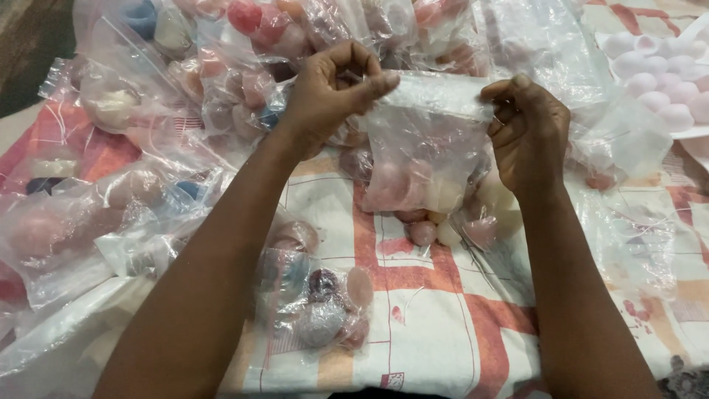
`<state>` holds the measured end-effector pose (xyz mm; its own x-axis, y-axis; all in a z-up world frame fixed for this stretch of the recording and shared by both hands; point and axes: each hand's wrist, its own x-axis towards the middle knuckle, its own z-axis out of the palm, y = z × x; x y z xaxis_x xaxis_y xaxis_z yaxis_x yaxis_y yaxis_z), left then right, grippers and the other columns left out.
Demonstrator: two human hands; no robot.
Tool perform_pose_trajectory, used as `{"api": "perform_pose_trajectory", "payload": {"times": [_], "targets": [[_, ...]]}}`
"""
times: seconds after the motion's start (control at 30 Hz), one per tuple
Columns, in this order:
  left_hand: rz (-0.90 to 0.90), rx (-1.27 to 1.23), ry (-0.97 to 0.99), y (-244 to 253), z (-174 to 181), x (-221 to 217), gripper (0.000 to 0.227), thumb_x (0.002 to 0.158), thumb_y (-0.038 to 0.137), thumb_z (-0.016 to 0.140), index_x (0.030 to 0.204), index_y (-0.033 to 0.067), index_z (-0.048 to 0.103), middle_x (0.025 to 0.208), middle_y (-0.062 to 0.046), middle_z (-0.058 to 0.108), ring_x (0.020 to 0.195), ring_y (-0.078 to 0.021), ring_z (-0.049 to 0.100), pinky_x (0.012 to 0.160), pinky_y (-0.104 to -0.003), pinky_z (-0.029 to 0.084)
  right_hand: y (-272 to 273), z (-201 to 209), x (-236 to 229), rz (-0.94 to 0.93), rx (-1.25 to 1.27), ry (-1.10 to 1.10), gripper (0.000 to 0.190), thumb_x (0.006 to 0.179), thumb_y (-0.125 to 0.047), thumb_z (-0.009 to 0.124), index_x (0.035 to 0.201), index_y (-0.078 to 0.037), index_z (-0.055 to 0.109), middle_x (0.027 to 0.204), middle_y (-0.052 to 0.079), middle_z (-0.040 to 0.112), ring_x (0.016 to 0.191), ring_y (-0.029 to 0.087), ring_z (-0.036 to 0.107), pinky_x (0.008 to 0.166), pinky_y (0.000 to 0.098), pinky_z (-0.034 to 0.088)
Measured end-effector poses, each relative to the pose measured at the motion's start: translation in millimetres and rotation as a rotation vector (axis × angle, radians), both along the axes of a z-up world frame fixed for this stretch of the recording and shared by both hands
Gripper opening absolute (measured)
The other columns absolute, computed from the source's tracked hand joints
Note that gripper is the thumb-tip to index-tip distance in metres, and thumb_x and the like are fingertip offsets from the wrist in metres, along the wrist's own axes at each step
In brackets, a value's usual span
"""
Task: Packing small wax melt pieces into individual zip-lock bags.
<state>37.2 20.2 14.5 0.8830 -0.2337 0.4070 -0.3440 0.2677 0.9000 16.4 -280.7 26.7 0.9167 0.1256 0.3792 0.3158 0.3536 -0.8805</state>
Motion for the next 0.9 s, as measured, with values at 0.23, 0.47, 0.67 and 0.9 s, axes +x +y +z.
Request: {"api": "perform_pose_trajectory", "payload": {"times": [0.23,0.47,0.67,0.9], "targets": [[-0.017,0.087,0.019,1.3,27.1,-16.3,0.051,0.080,0.012,0.085,0.124,0.0123,0.060,0.101,0.001,0.069,0.096,-0.0077,0.073,0.090,-0.026,0.067,7.8,8.0,-4.6,-0.041,-0.095,-0.097,0.033,0.099,0.005,0.076,0.129,0.002,0.062,0.112,0.010,0.073,0.108,0.018,0.073,0.100,0.0303,0.064],[-0.017,0.138,0.011,4.1,4.5,-2.1,0.032,0.089,0.020,0.084,0.114,0.0075,0.067,0.101,-0.003,0.074,0.092,-0.0109,0.072,0.080,-0.027,0.065,4.3,5.6,-1.7,-0.089,-0.166,-0.076,0.042,0.100,0.005,0.076,0.140,0.004,0.060,0.112,0.010,0.072,0.106,0.017,0.073,0.100,0.0306,0.065],[0.018,0.092,0.047,3.5,2.1,-2.1,0.026,0.095,0.028,0.081,0.110,0.0080,0.072,0.096,-0.002,0.070,0.085,-0.0101,0.067,0.074,-0.028,0.065,3.7,6.4,-2.7,-0.041,-0.184,-0.153,0.044,0.102,0.005,0.076,0.142,0.003,0.058,0.115,0.013,0.073,0.109,0.017,0.073,0.102,0.0304,0.064],[-0.054,0.169,-0.078,1.1,11.2,-12.7,0.052,0.088,0.020,0.088,0.132,0.0101,0.060,0.121,-0.010,0.071,0.105,-0.0156,0.073,0.090,-0.029,0.068,-9.7,7.1,-3.5,0.113,-0.059,-0.065,0.062,0.104,-0.002,0.079,0.156,0.002,0.046,0.112,0.012,0.067,0.102,0.015,0.071,0.096,0.0301,0.064]]}}
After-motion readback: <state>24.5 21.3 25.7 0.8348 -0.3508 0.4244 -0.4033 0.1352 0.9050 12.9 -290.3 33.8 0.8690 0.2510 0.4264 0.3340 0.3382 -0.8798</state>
